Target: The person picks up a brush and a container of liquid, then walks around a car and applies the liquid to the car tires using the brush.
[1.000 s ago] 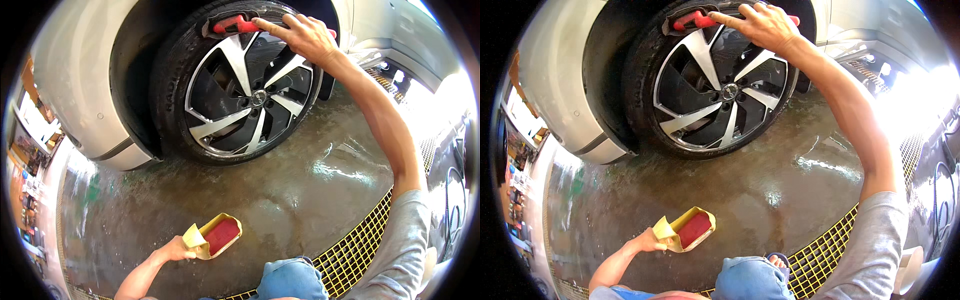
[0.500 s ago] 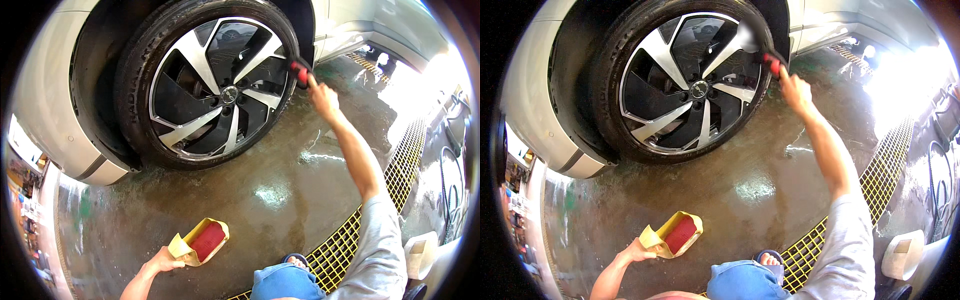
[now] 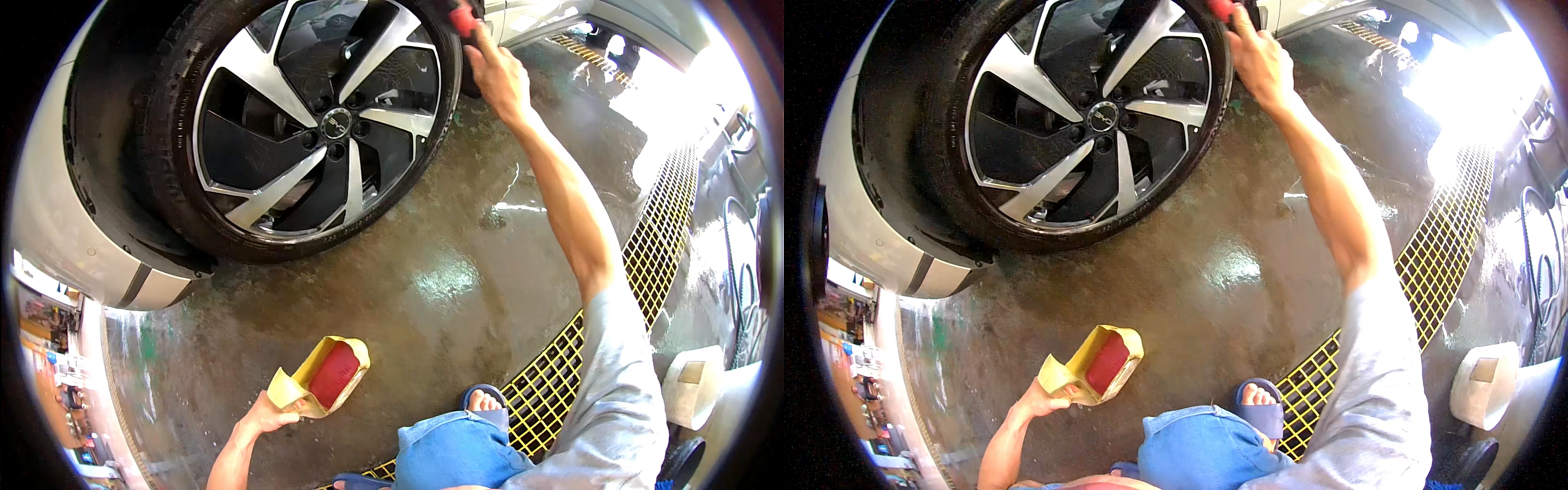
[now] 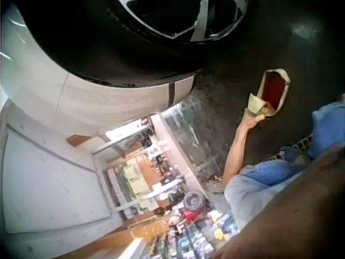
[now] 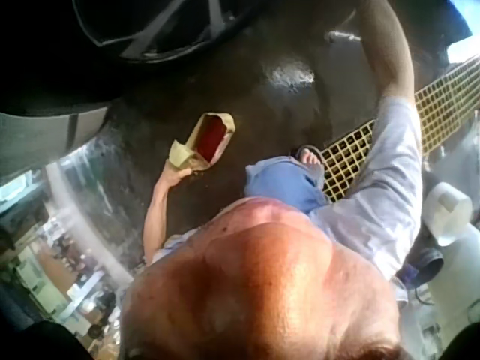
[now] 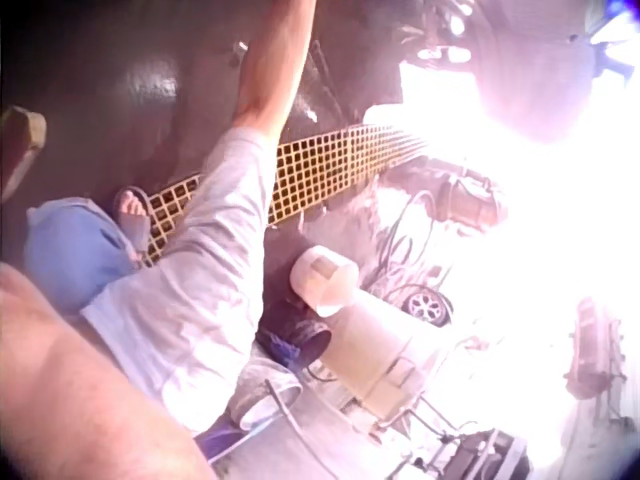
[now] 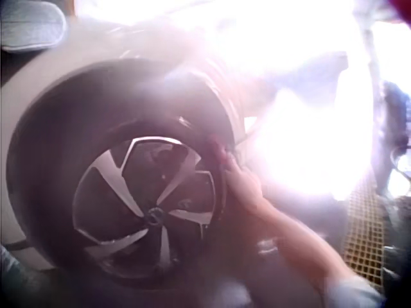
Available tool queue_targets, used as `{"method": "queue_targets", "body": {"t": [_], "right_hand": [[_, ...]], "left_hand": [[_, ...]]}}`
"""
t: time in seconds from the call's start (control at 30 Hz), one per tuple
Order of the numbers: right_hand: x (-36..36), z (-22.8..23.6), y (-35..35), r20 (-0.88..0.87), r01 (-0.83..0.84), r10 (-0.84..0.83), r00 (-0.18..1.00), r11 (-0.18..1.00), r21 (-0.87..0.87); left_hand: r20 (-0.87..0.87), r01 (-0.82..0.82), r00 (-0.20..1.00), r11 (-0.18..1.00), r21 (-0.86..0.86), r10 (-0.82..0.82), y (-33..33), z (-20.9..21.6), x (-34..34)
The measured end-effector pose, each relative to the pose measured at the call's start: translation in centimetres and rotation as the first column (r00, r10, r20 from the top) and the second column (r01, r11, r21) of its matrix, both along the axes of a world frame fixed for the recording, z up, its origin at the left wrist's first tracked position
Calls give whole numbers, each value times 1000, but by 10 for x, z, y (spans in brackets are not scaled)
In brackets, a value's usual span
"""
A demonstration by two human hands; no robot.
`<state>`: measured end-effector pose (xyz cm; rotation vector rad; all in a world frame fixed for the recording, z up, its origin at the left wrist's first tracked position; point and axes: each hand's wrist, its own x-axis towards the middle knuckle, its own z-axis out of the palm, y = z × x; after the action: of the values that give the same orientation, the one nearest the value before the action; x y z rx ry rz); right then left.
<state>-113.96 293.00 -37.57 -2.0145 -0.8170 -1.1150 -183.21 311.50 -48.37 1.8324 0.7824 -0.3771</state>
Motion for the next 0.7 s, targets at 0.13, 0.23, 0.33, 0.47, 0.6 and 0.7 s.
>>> {"method": "queue_targets", "body": {"t": [0.13,0.23,0.33,0.47,0.6,0.7], "right_hand": [[8,-95,30,-214,121,-141,966,987,-106],[-23,-193,30,-394,176,-207,895,978,-113],[-99,-245,57,-784,22,-1,620,1000,15],[-210,-282,92,-932,-14,327,153,944,329],[-364,-230,116,-563,111,594,-574,738,665],[-432,-195,120,-505,-183,422,-753,603,776]], "left_hand": [[-5,27,1000,1000,-6,-27,4,-4,-2],[33,18,999,1000,4,-18,3,-11,-3],[58,15,998,999,30,-17,6,-10,-3],[41,60,997,995,76,-63,6,-8,6],[75,-48,996,996,75,43,2,-5,-17],[42,63,997,996,55,-65,6,-17,-10]]}}
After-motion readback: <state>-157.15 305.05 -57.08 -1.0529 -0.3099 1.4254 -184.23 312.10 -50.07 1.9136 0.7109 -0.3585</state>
